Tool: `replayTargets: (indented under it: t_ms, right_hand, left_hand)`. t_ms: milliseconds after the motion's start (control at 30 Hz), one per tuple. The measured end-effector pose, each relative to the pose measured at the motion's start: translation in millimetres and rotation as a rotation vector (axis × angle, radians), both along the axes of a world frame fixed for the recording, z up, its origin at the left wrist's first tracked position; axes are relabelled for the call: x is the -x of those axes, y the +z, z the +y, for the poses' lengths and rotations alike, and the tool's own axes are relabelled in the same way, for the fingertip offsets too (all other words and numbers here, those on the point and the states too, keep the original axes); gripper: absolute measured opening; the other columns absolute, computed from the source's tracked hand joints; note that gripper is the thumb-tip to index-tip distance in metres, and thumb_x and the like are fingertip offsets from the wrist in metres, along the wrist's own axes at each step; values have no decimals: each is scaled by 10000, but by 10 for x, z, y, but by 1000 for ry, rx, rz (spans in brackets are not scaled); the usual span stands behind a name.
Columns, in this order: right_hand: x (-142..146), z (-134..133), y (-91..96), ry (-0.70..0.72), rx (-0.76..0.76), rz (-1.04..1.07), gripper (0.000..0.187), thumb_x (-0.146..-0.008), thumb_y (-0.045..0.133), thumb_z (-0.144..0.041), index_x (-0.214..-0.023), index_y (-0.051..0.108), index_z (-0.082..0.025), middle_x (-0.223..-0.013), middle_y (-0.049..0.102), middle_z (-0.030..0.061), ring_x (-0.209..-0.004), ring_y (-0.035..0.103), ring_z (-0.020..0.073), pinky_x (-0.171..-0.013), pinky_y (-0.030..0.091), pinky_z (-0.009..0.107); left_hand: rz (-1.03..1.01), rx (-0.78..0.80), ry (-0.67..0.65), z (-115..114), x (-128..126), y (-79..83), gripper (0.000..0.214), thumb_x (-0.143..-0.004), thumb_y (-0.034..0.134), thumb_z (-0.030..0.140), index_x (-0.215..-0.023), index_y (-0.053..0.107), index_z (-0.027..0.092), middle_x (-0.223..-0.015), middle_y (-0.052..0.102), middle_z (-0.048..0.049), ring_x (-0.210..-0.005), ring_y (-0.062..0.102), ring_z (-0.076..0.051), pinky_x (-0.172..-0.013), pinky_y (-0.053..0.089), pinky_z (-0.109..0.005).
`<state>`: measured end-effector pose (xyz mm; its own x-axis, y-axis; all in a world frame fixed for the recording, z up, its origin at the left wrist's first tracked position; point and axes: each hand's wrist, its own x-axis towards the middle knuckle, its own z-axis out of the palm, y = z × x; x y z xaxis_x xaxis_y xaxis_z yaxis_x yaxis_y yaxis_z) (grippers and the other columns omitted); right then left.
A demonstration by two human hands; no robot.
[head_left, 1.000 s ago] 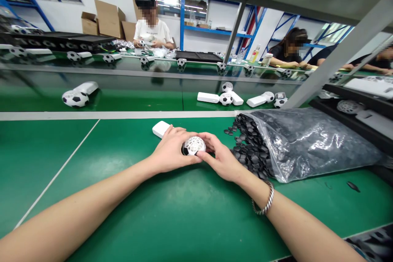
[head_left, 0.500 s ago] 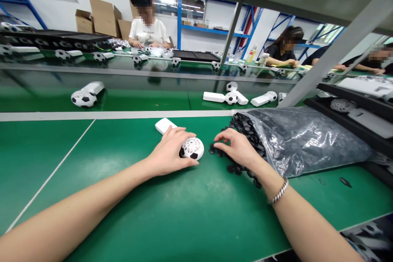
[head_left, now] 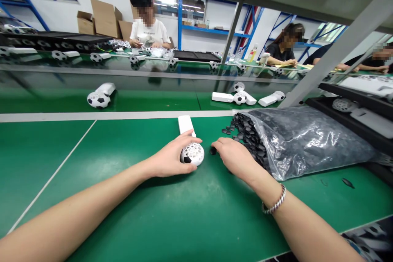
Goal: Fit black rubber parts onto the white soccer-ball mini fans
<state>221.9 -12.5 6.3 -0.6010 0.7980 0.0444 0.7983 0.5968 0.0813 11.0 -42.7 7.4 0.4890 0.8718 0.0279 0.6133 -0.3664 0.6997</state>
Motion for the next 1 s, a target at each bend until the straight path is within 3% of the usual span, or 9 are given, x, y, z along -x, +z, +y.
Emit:
replayTargets:
  t_ms: [167,433,567,700,833,1000]
  right_hand:
    - [-5,5,-23,-27,-44,-33,254,-816,422,-59,-988,582,-156,-864,569,67,-841,534,201,-654,408,268]
    - [6,-26,-17,76,-60,45,268,-837,439,-108,-1074,554,-157,-951,569,78,-882,507,194,-759,413,289]
    - [73,-24,-39,100,-34,15,239,-844,410,-91,-980,593,-162,-871,588,70,-857,515,202,-719,419,293]
    - [60,24,-70,50,-55,53,251,-822,422,-77,-1014,569,-143,-888,573,93,-883,508,221,-731,423,311]
    - [-30,70,-63,19,23,324,299,-832,384,-63,-1068,544,-151,-946,546,86,-896,518,183,-774,436,299]
    - [-39,22,-38,51,261,830,140,-830,469,-157,-925,563,-199,-879,562,26,-770,581,132,-737,474,269]
  left_hand:
    - [-22,-10,-50,23,44,-15,625,-636,610,197,-1224,403,248,-1438,183,-58,-1321,164,-218,-1078,166,-382]
    - [-30,-6,-51,11,49,-30,630,-631,603,188,-1224,399,245,-1439,183,-57,-1323,150,-223,-1082,153,-380]
    - [-32,-17,-60,10,52,-22,626,-638,598,188,-1229,396,238,-1435,192,-66,-1326,141,-222,-1082,154,-390]
    - [-30,-18,-73,12,62,-14,622,-648,594,188,-1233,390,236,-1437,182,-72,-1325,147,-217,-1081,153,-397]
    - [-37,-20,-89,17,80,-22,623,-647,608,196,-1229,393,251,-1441,176,-57,-1326,139,-223,-1080,157,-397]
    - [-27,-25,-91,18,82,-22,635,-642,617,192,-1234,394,242,-1439,188,-62,-1327,131,-225,-1082,158,-372]
